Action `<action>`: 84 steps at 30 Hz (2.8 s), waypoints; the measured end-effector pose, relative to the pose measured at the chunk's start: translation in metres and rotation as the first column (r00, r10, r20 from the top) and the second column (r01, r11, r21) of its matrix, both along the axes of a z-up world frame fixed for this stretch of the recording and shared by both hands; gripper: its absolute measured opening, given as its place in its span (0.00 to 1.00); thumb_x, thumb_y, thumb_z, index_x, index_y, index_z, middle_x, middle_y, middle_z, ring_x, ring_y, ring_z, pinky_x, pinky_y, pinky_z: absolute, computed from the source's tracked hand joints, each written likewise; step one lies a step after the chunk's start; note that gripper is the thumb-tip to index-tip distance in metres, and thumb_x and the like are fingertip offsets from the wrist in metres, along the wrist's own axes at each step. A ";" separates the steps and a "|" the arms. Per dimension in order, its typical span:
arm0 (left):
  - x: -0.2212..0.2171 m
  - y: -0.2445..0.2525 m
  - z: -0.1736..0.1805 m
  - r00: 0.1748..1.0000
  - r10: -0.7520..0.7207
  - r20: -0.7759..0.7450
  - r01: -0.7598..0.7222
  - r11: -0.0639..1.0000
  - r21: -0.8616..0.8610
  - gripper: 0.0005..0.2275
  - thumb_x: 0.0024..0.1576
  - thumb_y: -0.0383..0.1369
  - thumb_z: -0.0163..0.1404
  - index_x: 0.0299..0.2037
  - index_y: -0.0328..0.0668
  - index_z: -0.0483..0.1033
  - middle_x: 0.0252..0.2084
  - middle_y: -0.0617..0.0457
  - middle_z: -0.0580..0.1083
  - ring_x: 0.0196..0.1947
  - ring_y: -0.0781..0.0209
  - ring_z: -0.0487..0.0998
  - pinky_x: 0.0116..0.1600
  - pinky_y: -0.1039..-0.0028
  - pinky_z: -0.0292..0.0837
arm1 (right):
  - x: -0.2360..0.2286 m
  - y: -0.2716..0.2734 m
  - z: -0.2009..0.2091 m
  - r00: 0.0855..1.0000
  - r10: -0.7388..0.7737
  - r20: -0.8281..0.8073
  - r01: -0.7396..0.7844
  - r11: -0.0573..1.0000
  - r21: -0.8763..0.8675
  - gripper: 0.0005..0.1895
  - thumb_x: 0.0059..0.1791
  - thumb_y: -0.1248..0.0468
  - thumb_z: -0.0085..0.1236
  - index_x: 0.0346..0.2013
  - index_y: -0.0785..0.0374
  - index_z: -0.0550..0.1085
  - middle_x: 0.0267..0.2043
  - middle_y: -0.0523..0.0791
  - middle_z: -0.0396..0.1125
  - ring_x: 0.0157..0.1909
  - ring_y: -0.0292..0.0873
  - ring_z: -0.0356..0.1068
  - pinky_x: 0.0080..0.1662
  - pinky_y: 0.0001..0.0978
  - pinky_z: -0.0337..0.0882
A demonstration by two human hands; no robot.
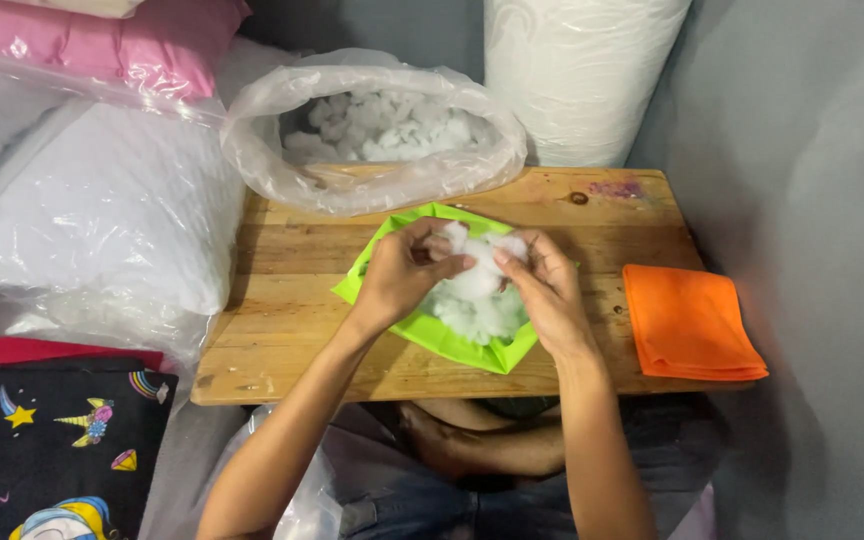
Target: The person takes handfuls of white cotton-like material from a large plastic bag and places it into a lime green cloth bag. They repeatedly fluff and push the material down into the bag to fill it.
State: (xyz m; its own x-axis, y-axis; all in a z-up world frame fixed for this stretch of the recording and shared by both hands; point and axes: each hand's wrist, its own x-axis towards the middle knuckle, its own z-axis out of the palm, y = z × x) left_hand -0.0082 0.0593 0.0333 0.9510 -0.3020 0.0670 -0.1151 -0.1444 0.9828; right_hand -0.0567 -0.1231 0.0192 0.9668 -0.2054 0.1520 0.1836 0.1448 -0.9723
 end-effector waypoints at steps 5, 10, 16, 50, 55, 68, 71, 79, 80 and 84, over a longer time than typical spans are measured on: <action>0.007 0.018 -0.006 0.982 0.187 0.018 -0.188 0.981 0.049 0.16 0.47 0.32 0.63 0.45 0.40 0.80 0.34 0.50 0.78 0.33 0.63 0.81 0.45 0.71 0.81 | 0.005 -0.019 -0.018 0.992 -0.018 0.125 0.027 0.997 -0.076 0.11 0.47 0.76 0.63 0.44 0.69 0.76 0.34 0.46 0.69 0.29 0.38 0.71 0.36 0.29 0.77; -0.014 0.024 0.036 0.952 0.294 0.084 -0.288 0.955 -0.077 0.11 0.55 0.31 0.54 0.46 0.38 0.77 0.42 0.40 0.79 0.39 0.49 0.84 0.45 0.61 0.82 | -0.003 -0.021 -0.005 0.985 -0.141 0.100 0.159 0.966 -0.203 0.11 0.47 0.75 0.63 0.44 0.66 0.77 0.33 0.46 0.71 0.28 0.36 0.70 0.35 0.26 0.76; -0.009 0.031 0.038 0.930 0.327 0.169 -0.269 0.917 -0.294 0.11 0.59 0.25 0.52 0.52 0.38 0.76 0.44 0.43 0.76 0.40 0.56 0.82 0.45 0.65 0.84 | -0.008 -0.020 0.006 0.959 -0.256 0.118 0.279 0.793 -0.542 0.10 0.45 0.74 0.65 0.39 0.60 0.80 0.33 0.43 0.70 0.32 0.33 0.65 0.38 0.23 0.73; -0.016 -0.007 0.022 0.999 0.008 0.046 -0.006 0.999 -0.039 0.20 0.54 0.31 0.60 0.57 0.40 0.74 0.41 0.45 0.78 0.29 0.58 0.84 0.39 0.71 0.83 | -0.004 -0.032 -0.001 0.988 0.079 0.130 -0.031 0.942 -0.335 0.13 0.47 0.74 0.66 0.43 0.70 0.72 0.33 0.48 0.71 0.32 0.37 0.74 0.36 0.24 0.77; -0.060 0.037 0.025 0.896 0.177 0.408 -0.365 0.818 0.445 0.17 0.57 0.49 0.57 0.40 0.43 0.76 0.33 0.47 0.75 0.32 0.46 0.82 0.38 0.58 0.77 | -0.030 -0.021 -0.004 0.983 0.116 0.142 -0.001 0.779 -0.628 0.07 0.49 0.73 0.63 0.40 0.61 0.77 0.37 0.44 0.74 0.38 0.40 0.76 0.44 0.31 0.76; -0.100 0.037 -0.035 0.916 0.361 -0.174 -0.344 0.931 0.119 0.12 0.50 0.30 0.56 0.16 0.34 0.78 0.10 0.44 0.73 0.12 0.62 0.73 0.22 0.76 0.66 | -0.054 -0.006 0.002 0.947 0.295 0.129 0.000 0.400 -0.916 0.14 0.48 0.73 0.57 0.47 0.61 0.76 0.51 0.46 0.69 0.49 0.54 0.73 0.49 0.45 0.73; -0.112 0.036 -0.026 0.925 0.358 -0.130 -0.347 0.932 0.102 0.11 0.48 0.28 0.57 0.13 0.37 0.78 0.08 0.48 0.72 0.09 0.62 0.73 0.21 0.78 0.67 | -0.050 -0.007 0.003 0.967 0.251 0.048 -0.047 0.358 -0.932 0.13 0.49 0.72 0.57 0.47 0.60 0.77 0.55 0.48 0.68 0.52 0.57 0.72 0.52 0.48 0.71; -0.119 0.034 -0.046 0.924 0.366 -0.114 -0.362 0.931 0.054 0.11 0.50 0.29 0.56 0.15 0.36 0.77 0.08 0.48 0.72 0.11 0.65 0.70 0.21 0.79 0.66 | -0.048 -0.011 0.036 0.941 0.337 -0.033 -0.143 0.305 -0.942 0.07 0.49 0.64 0.60 0.40 0.61 0.81 0.56 0.49 0.68 0.53 0.57 0.68 0.55 0.48 0.68; -0.120 0.034 -0.051 0.924 0.364 -0.116 -0.363 0.931 0.033 0.11 0.51 0.29 0.56 0.16 0.35 0.77 0.09 0.47 0.72 0.12 0.65 0.70 0.21 0.78 0.65 | -0.048 -0.012 0.038 0.952 0.298 0.071 -0.023 0.299 -0.954 0.06 0.50 0.61 0.60 0.37 0.58 0.81 0.53 0.45 0.66 0.50 0.52 0.66 0.53 0.44 0.69; -0.122 0.035 -0.045 0.931 0.353 -0.095 -0.353 0.935 0.023 0.12 0.52 0.28 0.55 0.16 0.34 0.77 0.08 0.47 0.72 0.12 0.66 0.68 0.21 0.78 0.64 | -0.038 0.016 0.024 0.937 0.262 0.229 0.062 0.522 -0.851 0.08 0.51 0.64 0.62 0.44 0.56 0.81 0.44 0.44 0.64 0.44 0.46 0.70 0.50 0.35 0.72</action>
State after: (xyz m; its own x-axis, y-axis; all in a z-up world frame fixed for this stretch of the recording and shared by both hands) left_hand -0.1299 0.0939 -0.0121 0.9980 0.0545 -0.0305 0.0391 -0.1636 0.9857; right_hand -0.0951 -0.1071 0.0427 0.8416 0.2699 0.4679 0.5143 -0.6652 -0.5413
